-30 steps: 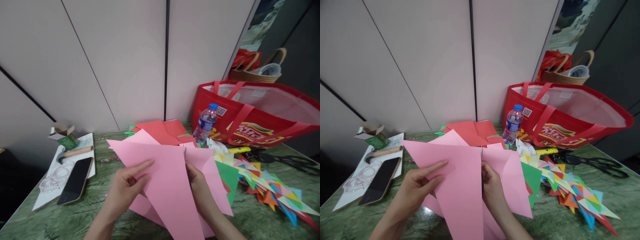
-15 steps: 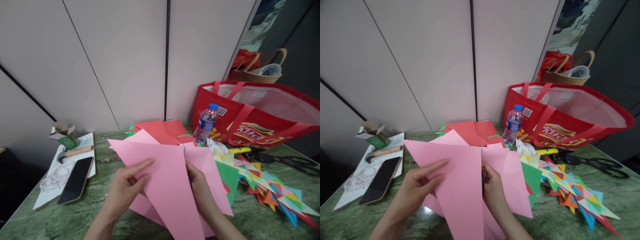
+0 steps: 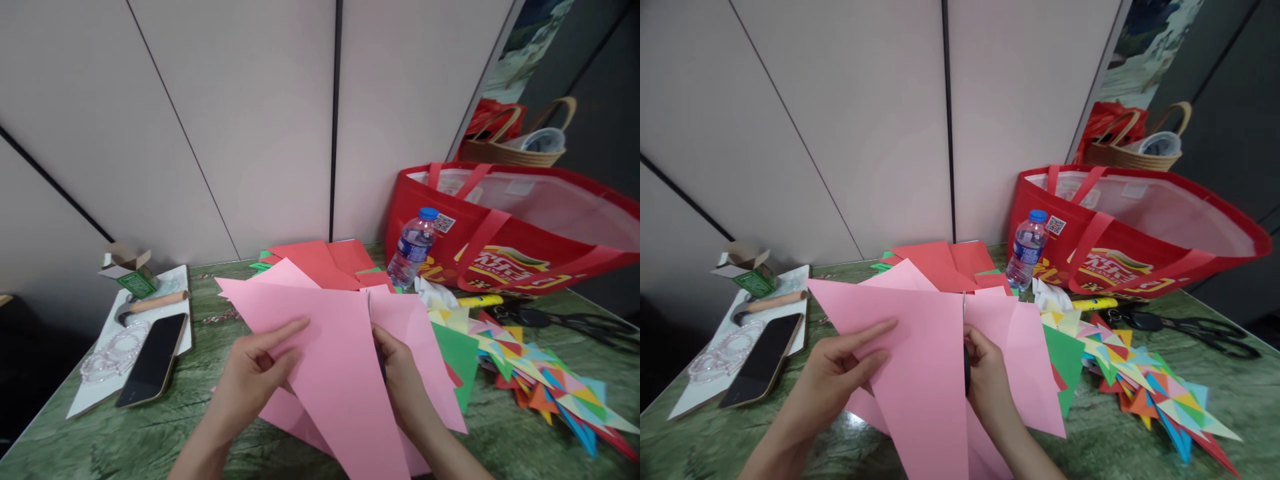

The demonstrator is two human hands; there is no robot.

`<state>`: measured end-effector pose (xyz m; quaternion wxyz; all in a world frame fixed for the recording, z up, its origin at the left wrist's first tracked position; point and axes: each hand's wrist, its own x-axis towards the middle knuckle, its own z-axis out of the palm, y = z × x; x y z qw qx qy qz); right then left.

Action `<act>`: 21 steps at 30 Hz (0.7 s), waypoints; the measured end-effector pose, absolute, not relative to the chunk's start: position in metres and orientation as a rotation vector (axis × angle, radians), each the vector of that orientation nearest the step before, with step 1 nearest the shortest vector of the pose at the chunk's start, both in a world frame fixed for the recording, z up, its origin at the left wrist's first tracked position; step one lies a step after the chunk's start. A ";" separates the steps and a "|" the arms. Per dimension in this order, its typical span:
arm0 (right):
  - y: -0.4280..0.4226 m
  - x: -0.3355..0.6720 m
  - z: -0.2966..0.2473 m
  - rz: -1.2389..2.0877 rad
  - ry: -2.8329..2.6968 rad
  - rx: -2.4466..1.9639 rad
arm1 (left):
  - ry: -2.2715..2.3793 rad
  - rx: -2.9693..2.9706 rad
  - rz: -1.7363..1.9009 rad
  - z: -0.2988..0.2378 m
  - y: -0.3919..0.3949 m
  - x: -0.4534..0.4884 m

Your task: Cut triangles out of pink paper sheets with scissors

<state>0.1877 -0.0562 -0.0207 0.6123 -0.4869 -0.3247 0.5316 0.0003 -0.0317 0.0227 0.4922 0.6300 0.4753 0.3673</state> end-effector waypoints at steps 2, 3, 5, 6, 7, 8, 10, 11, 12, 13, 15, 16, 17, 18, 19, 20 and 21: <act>-0.056 0.188 -0.021 1.220 -0.756 -1.131 | 1.160 1.535 0.902 0.023 -0.032 0.001; -0.056 0.188 -0.021 1.215 -0.762 -1.136 | 1.165 1.536 0.904 0.023 -0.032 0.001; -0.056 0.188 -0.021 1.210 -0.767 -1.136 | 1.175 1.533 0.903 0.022 -0.032 0.001; -0.056 0.188 -0.020 1.212 -0.770 -1.131 | 1.180 1.534 0.898 0.022 -0.031 0.000; -0.057 0.187 -0.020 1.215 -0.771 -1.127 | 1.181 1.536 0.892 0.021 -0.031 0.000; -0.057 0.187 -0.020 1.215 -0.774 -1.125 | 1.182 1.539 0.888 0.021 -0.031 0.000; -0.057 0.188 -0.021 1.206 -0.788 -1.130 | 1.181 1.548 0.880 0.020 -0.030 -0.001; -0.057 0.188 -0.021 1.200 -0.797 -1.136 | 1.183 1.549 0.877 0.020 -0.030 -0.001; -0.057 0.188 -0.022 1.196 -0.806 -1.142 | 1.184 1.549 0.876 0.020 -0.031 -0.001; -0.057 0.188 -0.023 1.194 -0.815 -1.145 | 1.188 1.552 0.876 0.020 -0.031 -0.001; -0.057 0.189 -0.025 1.197 -0.830 -1.142 | 1.190 1.554 0.880 0.020 -0.031 -0.001; -0.057 0.190 -0.026 1.194 -0.839 -1.138 | 1.187 1.555 0.886 0.020 -0.031 -0.001; -0.056 0.190 -0.028 1.189 -0.852 -1.137 | 1.183 1.557 0.895 0.021 -0.031 -0.001; -0.056 0.190 -0.029 1.180 -0.865 -1.139 | 1.182 1.561 0.905 0.021 -0.030 -0.001; -0.055 0.191 -0.031 1.171 -0.879 -1.143 | 1.185 1.565 0.921 0.021 -0.029 -0.002; -0.054 0.190 -0.032 1.163 -0.884 -1.146 | 1.192 1.571 0.939 0.021 -0.027 -0.004; -0.052 0.190 -0.033 1.165 -0.881 -1.147 | 1.204 1.575 0.963 0.020 -0.025 -0.006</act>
